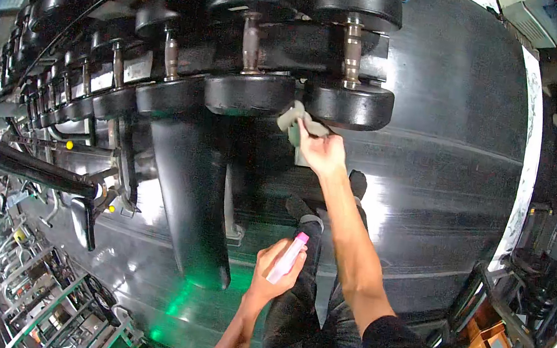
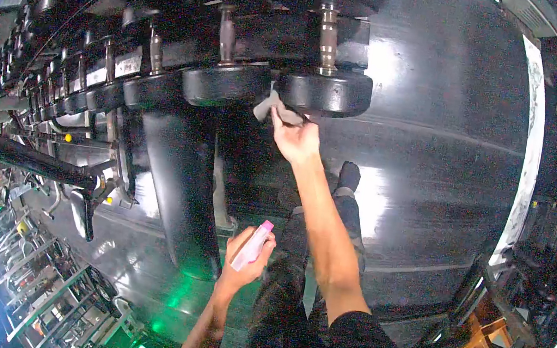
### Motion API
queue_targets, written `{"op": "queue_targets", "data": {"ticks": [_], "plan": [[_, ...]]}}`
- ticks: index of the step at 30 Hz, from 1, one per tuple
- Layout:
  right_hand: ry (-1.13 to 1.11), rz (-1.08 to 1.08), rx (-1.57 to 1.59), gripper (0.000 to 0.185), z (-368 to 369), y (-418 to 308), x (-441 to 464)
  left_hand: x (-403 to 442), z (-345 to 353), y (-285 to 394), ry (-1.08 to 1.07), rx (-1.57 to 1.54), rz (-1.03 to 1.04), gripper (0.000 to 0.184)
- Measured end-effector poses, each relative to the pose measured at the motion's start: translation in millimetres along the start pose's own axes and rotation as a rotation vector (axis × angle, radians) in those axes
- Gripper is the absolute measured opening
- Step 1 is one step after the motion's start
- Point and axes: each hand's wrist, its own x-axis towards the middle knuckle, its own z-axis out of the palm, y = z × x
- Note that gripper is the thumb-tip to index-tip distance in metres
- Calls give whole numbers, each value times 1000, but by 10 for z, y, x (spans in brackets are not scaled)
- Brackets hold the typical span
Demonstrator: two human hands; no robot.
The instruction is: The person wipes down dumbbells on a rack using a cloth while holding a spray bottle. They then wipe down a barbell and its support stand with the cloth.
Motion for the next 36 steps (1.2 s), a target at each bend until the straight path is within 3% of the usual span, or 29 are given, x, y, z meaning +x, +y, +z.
{"op": "queue_targets", "data": {"ticks": [1, 3, 6, 7, 9, 11, 12, 15, 18, 25, 28, 32, 36], "plan": [[86, 26, 3, 28, 23, -8, -117, 8, -29, 6, 6, 1, 2, 9], [-130, 84, 15, 28, 18, -111, -401, 32, -82, 16, 9, -6, 39, 9], [-100, 52, -31, 27, 337, -247, -872, 46, -174, 16, 16, -39, 16, 9], [-21, -133, -140, 28, 382, -269, -969, 54, -206, 1, 21, -3, 41, 8], [-157, -50, -183, 30, 401, -358, -1249, 39, -262, -27, 39, -55, 0, 9], [106, -404, -345, 32, 494, -287, -1471, 17, -296, -191, 74, -56, 137, 10], [40, -473, -467, 37, 465, -301, -1582, 24, -339, -201, 116, -9, 185, 13], [-8, -512, -619, 46, 407, -355, -1987, 58, -358, -191, 220, -12, 260, 17], [38, -575, -635, 56, 260, -334, -2217, 123, -288, -168, 284, -142, 92, 10], [-47, -205, -604, 46, -490, -742, -2324, 174, -87, -493, 318, -214, -56, 5], [80, -242, -669, 43, -659, -773, -2415, 145, 1, -620, 333, -238, -46, 8], [81, -237, -620, 45, -823, -801, -2501, 161, 91, -740, 312, -271, -138, 8], [86, -245, -662, 45, -1150, -1122, -2348, 275, 186, -891, 401, -260, -99, 8]]}}
